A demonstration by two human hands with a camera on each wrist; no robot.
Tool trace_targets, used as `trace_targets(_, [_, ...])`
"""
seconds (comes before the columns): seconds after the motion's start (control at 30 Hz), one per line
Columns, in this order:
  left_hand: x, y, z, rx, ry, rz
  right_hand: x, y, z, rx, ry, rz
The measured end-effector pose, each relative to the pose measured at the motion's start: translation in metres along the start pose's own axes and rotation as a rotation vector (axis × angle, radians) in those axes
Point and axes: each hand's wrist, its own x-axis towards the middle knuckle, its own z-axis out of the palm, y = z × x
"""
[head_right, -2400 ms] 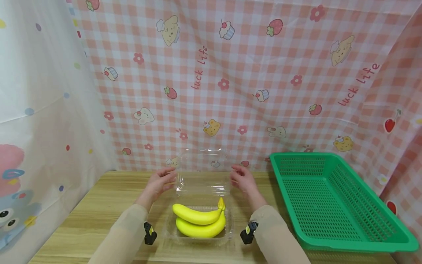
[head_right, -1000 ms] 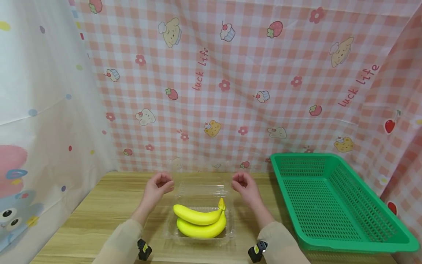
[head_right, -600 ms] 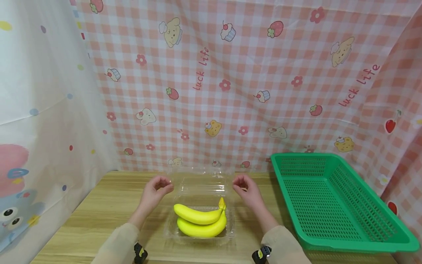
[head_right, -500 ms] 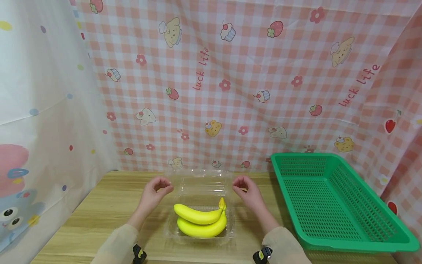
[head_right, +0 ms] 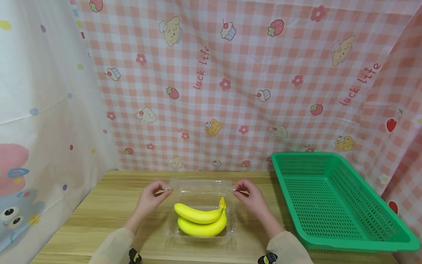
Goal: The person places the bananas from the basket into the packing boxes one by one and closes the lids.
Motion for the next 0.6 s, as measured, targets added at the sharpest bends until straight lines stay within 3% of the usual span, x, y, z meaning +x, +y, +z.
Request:
trace_targets(0.1, [-0.005, 0.017, -0.003, 0.052, -0.037, 0.010, -0.003, 0.000, -0.001, 0.000, -0.017, 0.001])
trace_targets(0.2, [-0.009, 0.028, -0.006, 0.089, -0.078, 0.056, -0.007, 0.001, -0.004, -0.014, -0.046, -0.063])
trace_targets(0.4, [-0.006, -0.001, -0.010, 0.109, -0.128, 0.113, -0.012, 0.002, -0.007, -0.089, -0.093, -0.218])
trace_targets(0.6, [-0.008, -0.008, -0.015, 0.157, -0.186, 0.195, -0.013, 0.007, -0.010, -0.177, -0.133, -0.343])
